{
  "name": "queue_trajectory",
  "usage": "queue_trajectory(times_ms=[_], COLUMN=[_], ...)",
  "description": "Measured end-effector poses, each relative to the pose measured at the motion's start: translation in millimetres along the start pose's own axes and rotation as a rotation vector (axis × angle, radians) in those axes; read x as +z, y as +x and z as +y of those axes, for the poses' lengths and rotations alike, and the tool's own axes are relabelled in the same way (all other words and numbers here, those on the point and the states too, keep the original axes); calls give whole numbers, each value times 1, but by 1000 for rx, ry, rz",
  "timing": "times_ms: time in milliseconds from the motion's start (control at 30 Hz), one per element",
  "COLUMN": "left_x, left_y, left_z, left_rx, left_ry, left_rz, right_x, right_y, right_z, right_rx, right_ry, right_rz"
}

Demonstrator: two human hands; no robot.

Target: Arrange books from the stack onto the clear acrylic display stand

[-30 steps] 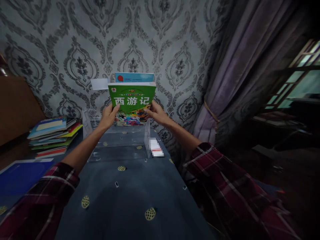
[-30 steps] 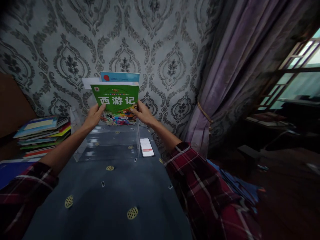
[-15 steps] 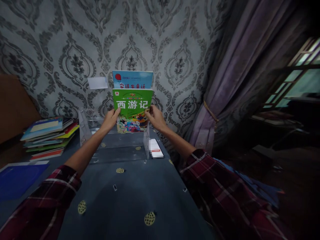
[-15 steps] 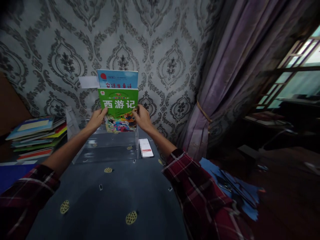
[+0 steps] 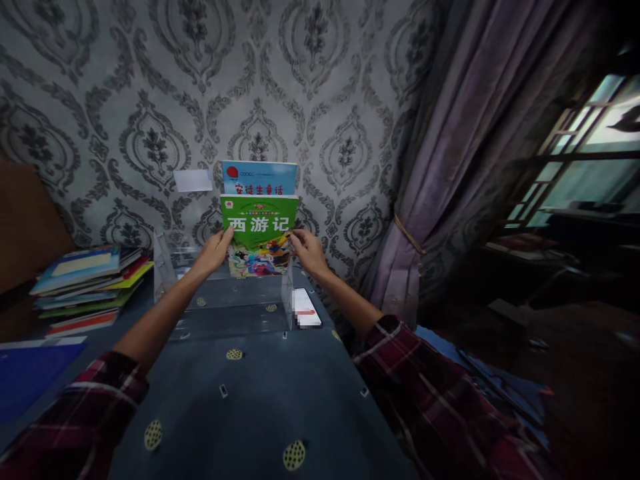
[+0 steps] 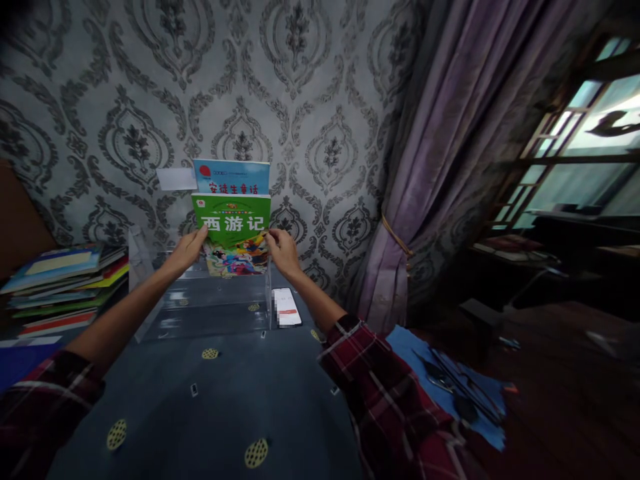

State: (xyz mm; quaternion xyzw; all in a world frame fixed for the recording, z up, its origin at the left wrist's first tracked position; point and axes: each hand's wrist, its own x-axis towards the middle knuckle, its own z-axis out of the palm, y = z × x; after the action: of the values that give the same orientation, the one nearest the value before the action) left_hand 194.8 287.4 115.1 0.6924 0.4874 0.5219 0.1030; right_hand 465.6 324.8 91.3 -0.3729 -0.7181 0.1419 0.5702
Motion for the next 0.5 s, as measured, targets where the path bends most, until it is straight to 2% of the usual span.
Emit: queue_trajectory(times_ms=[500], left_x=[0], left_y=[0], left_z=[-13], left_rx=[-44], left_ry=[-27], left_rz=[19], right_x=[-1], right_y=[-3], right_z=[1], right_rx=[81], right_ry=[108], right_rz=[17])
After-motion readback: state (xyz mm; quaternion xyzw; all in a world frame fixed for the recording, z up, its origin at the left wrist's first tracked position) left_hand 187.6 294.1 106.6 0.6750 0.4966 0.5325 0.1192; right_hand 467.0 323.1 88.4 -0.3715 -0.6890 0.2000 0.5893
